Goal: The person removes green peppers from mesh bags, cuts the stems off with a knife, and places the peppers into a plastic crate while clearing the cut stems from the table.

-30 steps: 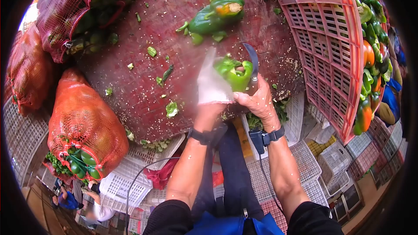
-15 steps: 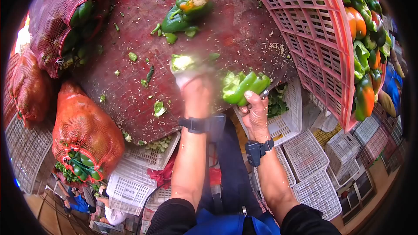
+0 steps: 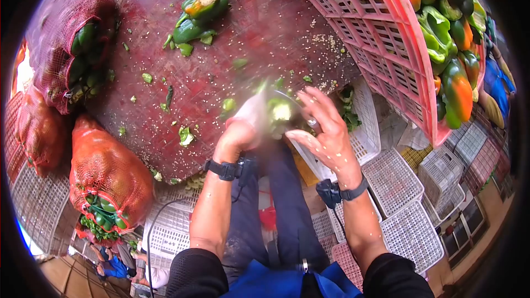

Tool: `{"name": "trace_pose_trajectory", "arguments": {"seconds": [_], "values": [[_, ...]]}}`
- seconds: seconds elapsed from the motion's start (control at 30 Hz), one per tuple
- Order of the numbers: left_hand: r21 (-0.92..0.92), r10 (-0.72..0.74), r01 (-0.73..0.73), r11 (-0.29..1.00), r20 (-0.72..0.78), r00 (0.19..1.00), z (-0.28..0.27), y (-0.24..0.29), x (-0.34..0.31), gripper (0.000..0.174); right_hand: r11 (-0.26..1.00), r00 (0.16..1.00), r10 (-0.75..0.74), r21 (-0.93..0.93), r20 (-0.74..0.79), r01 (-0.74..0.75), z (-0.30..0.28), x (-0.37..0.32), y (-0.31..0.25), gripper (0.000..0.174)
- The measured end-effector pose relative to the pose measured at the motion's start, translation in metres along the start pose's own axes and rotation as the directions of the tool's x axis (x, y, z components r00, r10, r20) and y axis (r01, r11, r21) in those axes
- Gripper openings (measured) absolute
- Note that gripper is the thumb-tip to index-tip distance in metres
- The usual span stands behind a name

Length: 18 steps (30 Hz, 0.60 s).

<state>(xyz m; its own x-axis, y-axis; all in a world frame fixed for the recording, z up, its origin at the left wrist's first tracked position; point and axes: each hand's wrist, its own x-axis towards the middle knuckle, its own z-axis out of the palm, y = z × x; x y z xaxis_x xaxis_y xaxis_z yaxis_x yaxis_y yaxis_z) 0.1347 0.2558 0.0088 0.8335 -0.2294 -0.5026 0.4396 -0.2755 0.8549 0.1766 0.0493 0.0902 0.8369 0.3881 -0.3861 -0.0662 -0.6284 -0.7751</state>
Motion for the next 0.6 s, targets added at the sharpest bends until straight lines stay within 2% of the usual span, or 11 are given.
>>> {"name": "trace_pose_trajectory", "arguments": {"seconds": [0.07, 0.17, 0.27, 0.3, 0.33, 0.4, 0.47, 0.5, 0.53, 0.57, 0.6], "values": [[-0.034, -0.264, 0.274, 0.961, 0.187, 0.946, -0.01, 0.046, 0.004, 0.057, 0.973, 0.977, -0.198, -0.104, 0.082, 0.206, 0.009, 0.025, 0.009, 0.063], [0.377, -0.186, 0.114, 0.919, 0.16, 0.97, 0.005, 0.017, 0.013, 0.044, 0.998, 0.985, -0.047, 0.037, 0.168, 0.041, 0.006, 0.025, 0.018, 0.052], [0.234, -0.117, 0.096, 0.968, 0.075, 0.99, 0.027, 0.015, 0.015, 0.042, 0.998, 0.987, -0.033, 0.051, 0.158, 0.025, 0.006, 0.014, 0.031, 0.043], [0.578, -0.328, 0.11, 0.808, 0.286, 0.9, 0.027, 0.026, 0.026, 0.039, 0.992, 0.987, -0.125, 0.029, 0.097, 0.123, 0.011, 0.011, 0.044, 0.04], [0.577, -0.323, 0.103, 0.81, 0.292, 0.901, 0.047, 0.009, 0.025, 0.039, 0.993, 0.988, -0.121, 0.024, 0.092, 0.12, 0.011, 0.008, 0.047, 0.04], [-0.284, -0.269, 0.24, 0.928, -0.068, 0.961, 0.097, -0.045, 0.017, 0.043, 0.997, 0.998, -0.05, 0.055, -0.032, 0.052, 0.015, -0.001, 0.047, 0.038], [0.109, -0.294, 0.313, 0.943, -0.162, 0.942, 0.11, -0.026, 0.024, 0.024, 0.998, 0.991, -0.034, 0.047, -0.13, 0.041, 0.022, -0.012, 0.056, 0.036], [-0.432, -0.444, 0.323, 0.842, -0.213, 0.87, 0.118, -0.011, 0.025, 0.021, 0.999, 0.974, -0.015, 0.036, -0.227, 0.024, 0.025, -0.018, 0.06, 0.033], [-0.844, -0.59, 0.193, 0.501, -0.17, 0.789, 0.123, 0.008, 0.026, 0.021, 0.999, 0.975, -0.012, 0.039, -0.224, 0.021, 0.028, -0.022, 0.063, 0.033], [-0.958, -0.638, 0.103, 0.269, -0.097, 0.764, 0.127, 0.011, 0.029, 0.019, 0.999, 0.96, 0.041, 0.017, -0.276, -0.038, 0.029, -0.025, 0.065, 0.031], [-0.958, -0.638, 0.103, 0.269, -0.097, 0.764, 0.133, 0.011, 0.03, 0.019, 0.995, 0.94, 0.089, -0.002, -0.329, -0.095, 0.029, -0.027, 0.066, 0.029]]}}
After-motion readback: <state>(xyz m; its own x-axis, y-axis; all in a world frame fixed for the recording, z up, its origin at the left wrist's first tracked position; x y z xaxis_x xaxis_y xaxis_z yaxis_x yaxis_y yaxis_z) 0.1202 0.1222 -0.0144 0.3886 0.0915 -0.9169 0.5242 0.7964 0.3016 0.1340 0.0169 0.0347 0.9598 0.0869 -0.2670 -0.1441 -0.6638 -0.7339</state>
